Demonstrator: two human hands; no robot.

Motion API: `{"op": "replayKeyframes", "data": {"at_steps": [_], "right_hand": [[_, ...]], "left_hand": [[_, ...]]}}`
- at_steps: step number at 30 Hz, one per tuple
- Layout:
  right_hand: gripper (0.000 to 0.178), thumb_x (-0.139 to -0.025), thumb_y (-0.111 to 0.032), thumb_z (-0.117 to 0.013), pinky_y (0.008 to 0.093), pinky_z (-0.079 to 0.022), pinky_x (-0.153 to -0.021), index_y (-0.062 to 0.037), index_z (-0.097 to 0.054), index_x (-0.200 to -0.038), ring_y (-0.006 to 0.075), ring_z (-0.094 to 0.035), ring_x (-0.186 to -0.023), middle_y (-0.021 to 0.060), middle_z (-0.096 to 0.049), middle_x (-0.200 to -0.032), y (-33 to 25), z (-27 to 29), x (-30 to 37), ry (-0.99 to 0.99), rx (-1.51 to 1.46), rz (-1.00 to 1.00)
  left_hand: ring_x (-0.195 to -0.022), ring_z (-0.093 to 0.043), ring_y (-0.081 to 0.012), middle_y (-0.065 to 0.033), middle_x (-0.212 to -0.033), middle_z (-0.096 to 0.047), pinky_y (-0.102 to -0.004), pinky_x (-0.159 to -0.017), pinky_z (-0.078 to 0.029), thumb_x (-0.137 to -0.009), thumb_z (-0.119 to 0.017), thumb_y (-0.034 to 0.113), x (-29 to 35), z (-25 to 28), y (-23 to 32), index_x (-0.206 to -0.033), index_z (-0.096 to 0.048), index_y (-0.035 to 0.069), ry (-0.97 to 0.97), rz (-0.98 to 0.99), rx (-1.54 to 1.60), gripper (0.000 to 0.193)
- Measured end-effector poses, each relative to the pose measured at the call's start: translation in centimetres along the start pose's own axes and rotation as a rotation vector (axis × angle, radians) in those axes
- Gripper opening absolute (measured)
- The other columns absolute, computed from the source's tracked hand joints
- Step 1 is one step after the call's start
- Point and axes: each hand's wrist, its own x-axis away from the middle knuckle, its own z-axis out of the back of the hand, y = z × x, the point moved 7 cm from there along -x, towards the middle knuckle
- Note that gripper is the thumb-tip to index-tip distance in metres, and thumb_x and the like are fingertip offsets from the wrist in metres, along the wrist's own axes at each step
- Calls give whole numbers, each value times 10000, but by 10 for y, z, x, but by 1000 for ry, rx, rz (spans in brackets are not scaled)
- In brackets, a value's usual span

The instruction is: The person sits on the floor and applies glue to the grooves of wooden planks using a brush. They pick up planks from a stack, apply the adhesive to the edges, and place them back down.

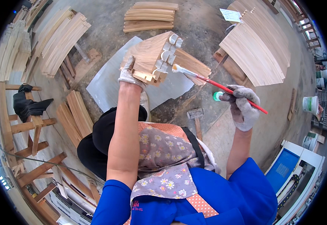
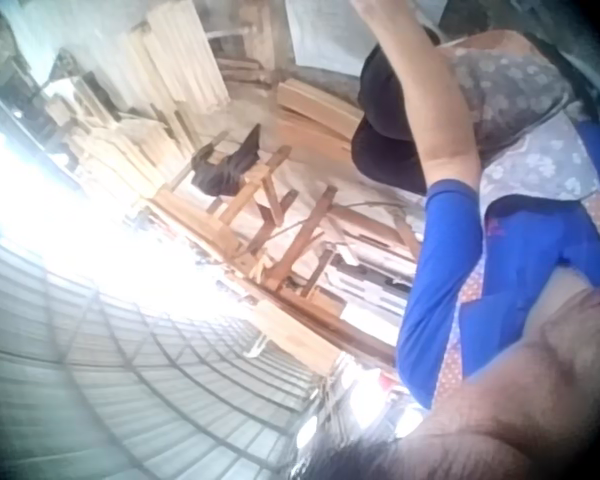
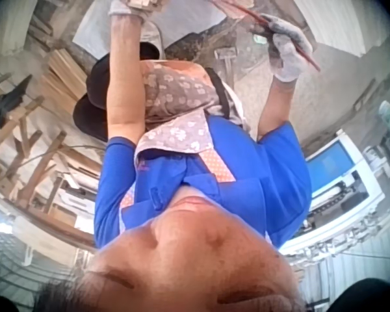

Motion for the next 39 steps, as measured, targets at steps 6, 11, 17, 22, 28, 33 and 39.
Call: {"op": "replayKeyframes", "data": {"at_steps": [6, 11, 17, 22, 28, 33, 39], "right_hand": [[173, -833, -82, -552, 432, -535, -745, 65, -601, -909, 349, -630, -850, 258, -575, -1023, 9, -15, 2, -72, 72, -21], [157, -825, -61, -545, 439, -533, -749, 66, -603, -897, 354, -627, -846, 256, -578, -1017, 6, -4, 6, 6, -63, -11], [160, -810, -54, -537, 439, -532, -756, 64, -606, -892, 344, -629, -853, 254, -571, -1031, 12, -3, 5, -45, 18, -62], [211, -820, -66, -522, 445, -533, -770, 99, -574, -940, 353, -621, -872, 271, -560, -1044, 4, 6, 6, 28, -179, 42], [204, -809, -60, -536, 450, -518, -790, 79, -570, -955, 350, -624, -874, 253, -563, -1054, 1, -14, -11, 11, -82, 45], [194, -802, -45, -527, 438, -523, -781, 80, -578, -941, 358, -625, -867, 252, -566, -1041, -1, -3, -4, -31, -8, 29], [190, -779, -4, -502, 420, -534, -769, 84, -583, -928, 347, -629, -853, 248, -578, -1012, -3, -26, -9, -42, 172, 39]], "left_hand": [[-1092, -516, -330, -128, -1251, -496, -536, -902, -424, -871, -508, 249, 1, 3, 2, -1285, -391, 86, 12, -13, 2, 460], [-1094, -514, -327, -125, -1253, -494, -538, -900, -423, -871, -510, 251, -1, 4, 3, -1283, -393, 89, 9, -13, 17, 459], [-1094, -514, -323, -120, -1253, -495, -541, -897, -423, -870, -513, 256, 6, 4, 5, -1279, -398, 93, 100, -82, -16, 455], [-1080, -525, -318, -113, -1243, -505, -534, -893, -430, -867, -519, 266, 14, -5, 8, -1273, -406, 99, 125, -75, 14, 453], [-1091, -518, -320, -123, -1250, -499, -522, -916, -421, -868, -519, 261, 13, 1, 12, -1280, -397, 84, 80, -106, -39, 464], [-1089, -518, -324, -125, -1251, -498, -525, -918, -418, -868, -521, 256, 2, 6, 11, -1279, -397, 80, -7, -62, 22, 465], [-1032, -543, -311, -114, -1199, -534, -508, -840, -444, -876, -503, 293, 5, 7, 9, -1240, -444, 77, 91, -100, -56, 428]]}}
